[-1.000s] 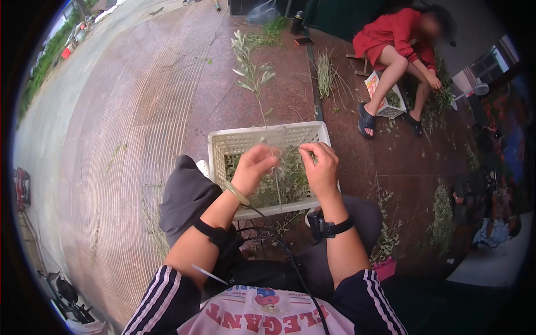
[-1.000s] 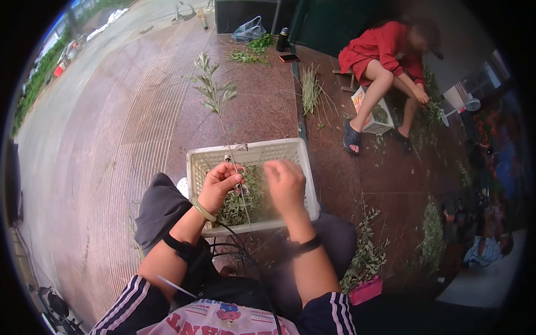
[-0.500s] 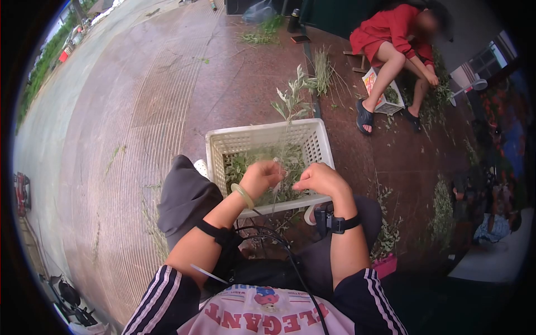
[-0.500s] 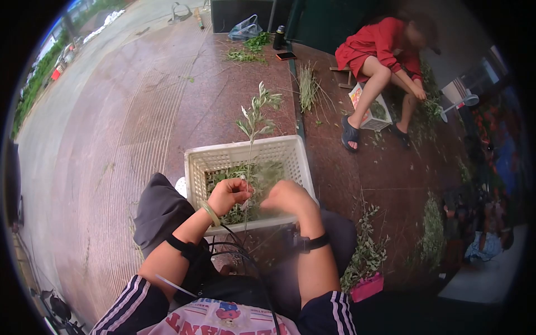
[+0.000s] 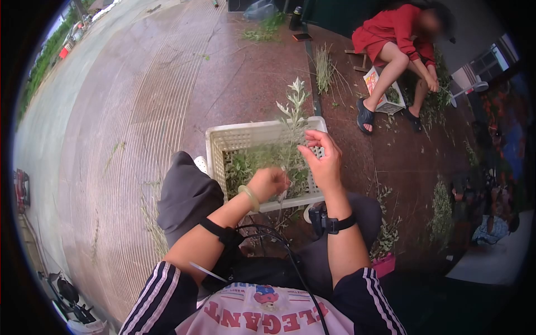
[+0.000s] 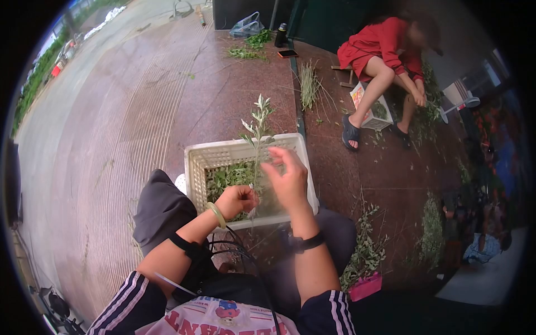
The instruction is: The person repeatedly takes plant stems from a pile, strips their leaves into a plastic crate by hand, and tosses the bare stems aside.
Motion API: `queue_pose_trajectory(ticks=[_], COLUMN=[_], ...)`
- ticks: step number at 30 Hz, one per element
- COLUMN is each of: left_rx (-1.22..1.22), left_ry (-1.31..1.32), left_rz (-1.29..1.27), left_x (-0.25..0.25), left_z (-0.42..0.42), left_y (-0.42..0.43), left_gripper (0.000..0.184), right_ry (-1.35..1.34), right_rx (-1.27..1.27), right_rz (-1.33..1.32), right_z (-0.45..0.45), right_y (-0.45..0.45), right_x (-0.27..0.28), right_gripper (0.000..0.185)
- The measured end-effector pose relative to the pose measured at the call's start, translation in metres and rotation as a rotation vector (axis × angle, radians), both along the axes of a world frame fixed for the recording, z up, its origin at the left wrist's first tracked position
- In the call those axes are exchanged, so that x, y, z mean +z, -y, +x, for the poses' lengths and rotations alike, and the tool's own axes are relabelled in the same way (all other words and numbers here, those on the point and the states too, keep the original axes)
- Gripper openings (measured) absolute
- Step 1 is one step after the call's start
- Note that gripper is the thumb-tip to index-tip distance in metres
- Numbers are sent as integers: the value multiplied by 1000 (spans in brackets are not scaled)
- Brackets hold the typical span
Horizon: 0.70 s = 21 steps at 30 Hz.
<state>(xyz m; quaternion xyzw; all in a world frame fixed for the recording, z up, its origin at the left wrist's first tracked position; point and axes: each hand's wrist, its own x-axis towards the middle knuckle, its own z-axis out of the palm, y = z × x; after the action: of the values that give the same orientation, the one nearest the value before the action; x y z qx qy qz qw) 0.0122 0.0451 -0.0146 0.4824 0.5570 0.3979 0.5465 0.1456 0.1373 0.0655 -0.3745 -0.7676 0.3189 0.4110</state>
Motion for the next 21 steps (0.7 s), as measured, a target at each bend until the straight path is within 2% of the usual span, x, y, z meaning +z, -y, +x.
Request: queue_pose_trajectory(ticks=[5, 8, 12, 15, 16, 19, 21], left_rx=[-119, -213, 206, 274, 306, 340, 375], left_ry=[-295, -311, -93, 346, 294, 71, 98], left_rz=[106, 79, 186, 139, 193, 144, 170], left_x=[10, 11, 9, 23, 25, -7, -18], left_z=[3, 0, -6, -14, -13, -20, -23], left_y=[1, 0, -7, -8, -7, -13, -16], left_gripper=[10, 21, 42, 40, 32, 21, 16], right_ry=[-1, 13, 78, 144, 170, 216, 228], right_rx=[-13, 18, 123, 198, 209, 268, 290], right_rz=[6, 34, -44, -89, -88, -79, -104], right_z=[-6, -6, -4, -4, -5, -10, -13], right_y=[1, 0, 1, 4, 6, 12, 16], right_x=[-12, -13, -17, -25, -26, -28, -26], right_gripper=[12, 8, 6, 5, 4, 3, 5])
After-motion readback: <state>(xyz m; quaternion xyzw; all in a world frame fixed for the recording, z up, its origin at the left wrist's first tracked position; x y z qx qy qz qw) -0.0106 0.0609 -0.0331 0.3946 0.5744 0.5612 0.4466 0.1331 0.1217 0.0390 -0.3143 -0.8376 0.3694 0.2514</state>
